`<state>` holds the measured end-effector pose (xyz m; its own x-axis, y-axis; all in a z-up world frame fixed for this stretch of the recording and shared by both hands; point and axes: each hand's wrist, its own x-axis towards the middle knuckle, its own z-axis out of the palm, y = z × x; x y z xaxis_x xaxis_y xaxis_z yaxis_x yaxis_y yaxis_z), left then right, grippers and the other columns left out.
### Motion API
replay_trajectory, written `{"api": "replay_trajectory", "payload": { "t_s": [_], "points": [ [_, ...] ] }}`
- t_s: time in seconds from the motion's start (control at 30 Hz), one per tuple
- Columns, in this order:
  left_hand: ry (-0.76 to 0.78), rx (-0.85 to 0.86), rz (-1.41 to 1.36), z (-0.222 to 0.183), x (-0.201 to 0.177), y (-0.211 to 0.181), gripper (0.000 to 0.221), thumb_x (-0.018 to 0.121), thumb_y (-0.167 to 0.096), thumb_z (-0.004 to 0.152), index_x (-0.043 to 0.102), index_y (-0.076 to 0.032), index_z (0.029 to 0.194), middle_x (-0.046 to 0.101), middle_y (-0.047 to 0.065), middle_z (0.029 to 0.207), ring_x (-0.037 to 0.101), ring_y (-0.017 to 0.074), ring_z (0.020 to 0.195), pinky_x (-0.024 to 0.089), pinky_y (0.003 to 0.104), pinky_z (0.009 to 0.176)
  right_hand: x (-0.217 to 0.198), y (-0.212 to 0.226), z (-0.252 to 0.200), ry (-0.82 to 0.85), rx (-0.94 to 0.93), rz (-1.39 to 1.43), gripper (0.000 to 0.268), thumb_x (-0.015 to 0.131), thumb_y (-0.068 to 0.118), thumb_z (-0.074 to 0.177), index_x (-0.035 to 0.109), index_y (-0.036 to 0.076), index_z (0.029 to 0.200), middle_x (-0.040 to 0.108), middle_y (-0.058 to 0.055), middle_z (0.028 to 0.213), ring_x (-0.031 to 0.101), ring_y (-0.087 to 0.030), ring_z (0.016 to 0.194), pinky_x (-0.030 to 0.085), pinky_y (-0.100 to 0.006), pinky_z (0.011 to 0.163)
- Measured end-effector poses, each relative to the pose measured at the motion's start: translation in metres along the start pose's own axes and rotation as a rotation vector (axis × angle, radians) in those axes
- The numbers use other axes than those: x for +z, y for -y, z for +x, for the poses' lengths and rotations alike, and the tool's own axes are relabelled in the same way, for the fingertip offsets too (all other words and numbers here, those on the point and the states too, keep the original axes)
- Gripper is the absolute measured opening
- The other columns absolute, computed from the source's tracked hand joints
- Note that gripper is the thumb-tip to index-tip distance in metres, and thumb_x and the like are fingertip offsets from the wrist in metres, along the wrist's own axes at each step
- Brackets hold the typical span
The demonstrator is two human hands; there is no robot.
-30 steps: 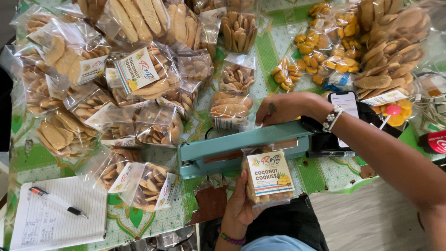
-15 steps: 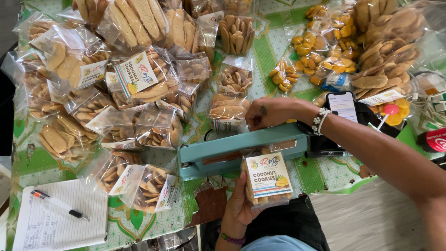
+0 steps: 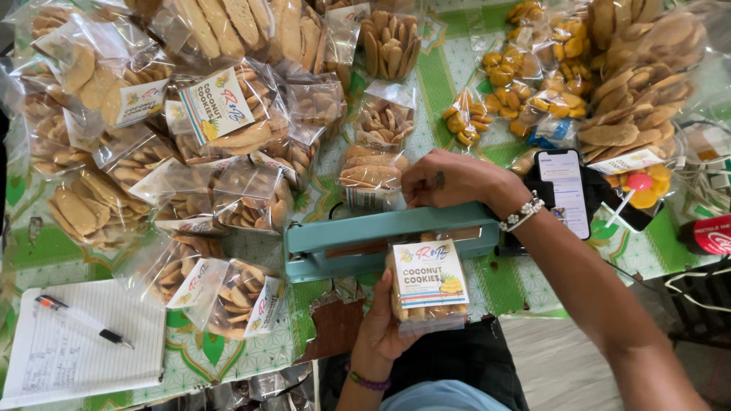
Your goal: The person places clear plastic bags filled with cookies into a manual heat sealer, presses the handle to seal the top, and then removes the sealed bag. This process is repeated for multiple bags of cookies on a table covered with a green patterned tablecloth.
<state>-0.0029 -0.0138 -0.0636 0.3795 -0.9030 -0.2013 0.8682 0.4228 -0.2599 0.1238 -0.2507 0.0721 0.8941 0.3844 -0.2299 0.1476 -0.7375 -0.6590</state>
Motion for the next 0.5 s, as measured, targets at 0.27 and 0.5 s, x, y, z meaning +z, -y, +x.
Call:
{"api": "replay_trajectory", "payload": {
  "t_s": [0.27,0.5],
  "points": [
    [-0.043,0.082,0.057,-0.001,0.008,-0.001,0.068,0.068,-0.044,0.096,0.049,-0.002,0.146,0.064,0.021,0.135,0.066,0.0353,0.120,0.056,0.055,0.102,-0.016,-0.022,-0.016,0.200,-0.021,0.218,0.067,0.083,0.048,0.068,0.061,0.005,0.114,0.064,-0.010,0.102,0.061,-0.024,0.098,0.051,-0.038,0.084],
    [-0.056,0.077,-0.001,-0.001,0.009,0.001,0.067,0.068,-0.042,0.096,0.048,-0.004,0.148,0.062,0.020,0.139,0.065,0.0359,0.123,0.056,0.054,0.102,-0.018,-0.024,-0.033,0.162,0.221,-0.027,0.083,0.078,0.065,0.066,0.059,0.009,0.124,0.066,-0.012,0.124,0.061,-0.028,0.118,0.049,-0.043,0.096]
  ]
}}
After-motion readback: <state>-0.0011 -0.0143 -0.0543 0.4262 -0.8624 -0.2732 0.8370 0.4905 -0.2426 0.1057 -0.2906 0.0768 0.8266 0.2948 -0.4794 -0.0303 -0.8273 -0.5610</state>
